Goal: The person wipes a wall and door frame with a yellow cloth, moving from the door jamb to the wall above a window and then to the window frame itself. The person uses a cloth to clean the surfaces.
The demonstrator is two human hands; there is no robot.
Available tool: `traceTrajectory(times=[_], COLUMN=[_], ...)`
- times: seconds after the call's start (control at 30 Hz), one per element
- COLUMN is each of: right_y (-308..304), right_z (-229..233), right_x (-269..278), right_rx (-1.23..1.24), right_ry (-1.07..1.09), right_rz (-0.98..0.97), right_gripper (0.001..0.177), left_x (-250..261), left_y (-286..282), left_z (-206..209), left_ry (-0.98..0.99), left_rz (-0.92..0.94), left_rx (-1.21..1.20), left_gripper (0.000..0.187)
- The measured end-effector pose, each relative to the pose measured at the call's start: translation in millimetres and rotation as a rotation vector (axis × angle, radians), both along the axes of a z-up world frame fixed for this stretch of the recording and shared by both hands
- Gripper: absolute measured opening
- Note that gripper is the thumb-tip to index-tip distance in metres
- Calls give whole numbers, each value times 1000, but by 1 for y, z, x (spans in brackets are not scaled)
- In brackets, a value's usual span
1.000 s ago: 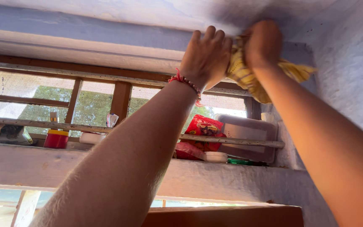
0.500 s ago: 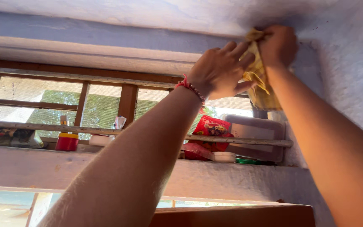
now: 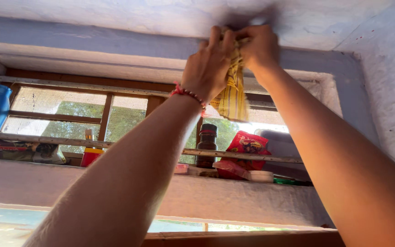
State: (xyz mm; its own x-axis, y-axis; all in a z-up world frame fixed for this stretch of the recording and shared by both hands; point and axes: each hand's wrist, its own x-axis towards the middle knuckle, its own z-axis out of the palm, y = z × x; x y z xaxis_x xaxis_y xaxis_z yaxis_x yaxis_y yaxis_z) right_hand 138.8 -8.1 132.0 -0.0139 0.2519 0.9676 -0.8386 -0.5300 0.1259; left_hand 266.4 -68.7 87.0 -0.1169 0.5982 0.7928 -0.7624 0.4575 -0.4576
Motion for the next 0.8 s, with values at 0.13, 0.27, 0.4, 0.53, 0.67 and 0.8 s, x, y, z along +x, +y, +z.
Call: traceTrajectory(times=[0.13,0.27,0.4,0.53,0.67,0.8], right_y=[8,-10,-35,-59,-74,-70], right_z=[-10,0,18,36,47,37], right_x=[-12,-13,4,45,85,107], right_rx=[-127,-188,-207,-135,7,-60], right_ry=[-309,-194,137,379,500,490], right_rz=[-203,-259,-264,-253,-236,-186], right_gripper=[13,14,16,17,16,19], left_x=[-27,-30,5,52,100,120], left_y=[0,-9,-16,-25,-37,-44], left_z=[26,28,24,16,19,19], left_ry=[28,28,113,184,270,244], left_rz=[158,207,367,451,517,534], left_rx=[-238,-216,-215,-130,-221,-194], left_gripper=[41,20,16,22,19,15])
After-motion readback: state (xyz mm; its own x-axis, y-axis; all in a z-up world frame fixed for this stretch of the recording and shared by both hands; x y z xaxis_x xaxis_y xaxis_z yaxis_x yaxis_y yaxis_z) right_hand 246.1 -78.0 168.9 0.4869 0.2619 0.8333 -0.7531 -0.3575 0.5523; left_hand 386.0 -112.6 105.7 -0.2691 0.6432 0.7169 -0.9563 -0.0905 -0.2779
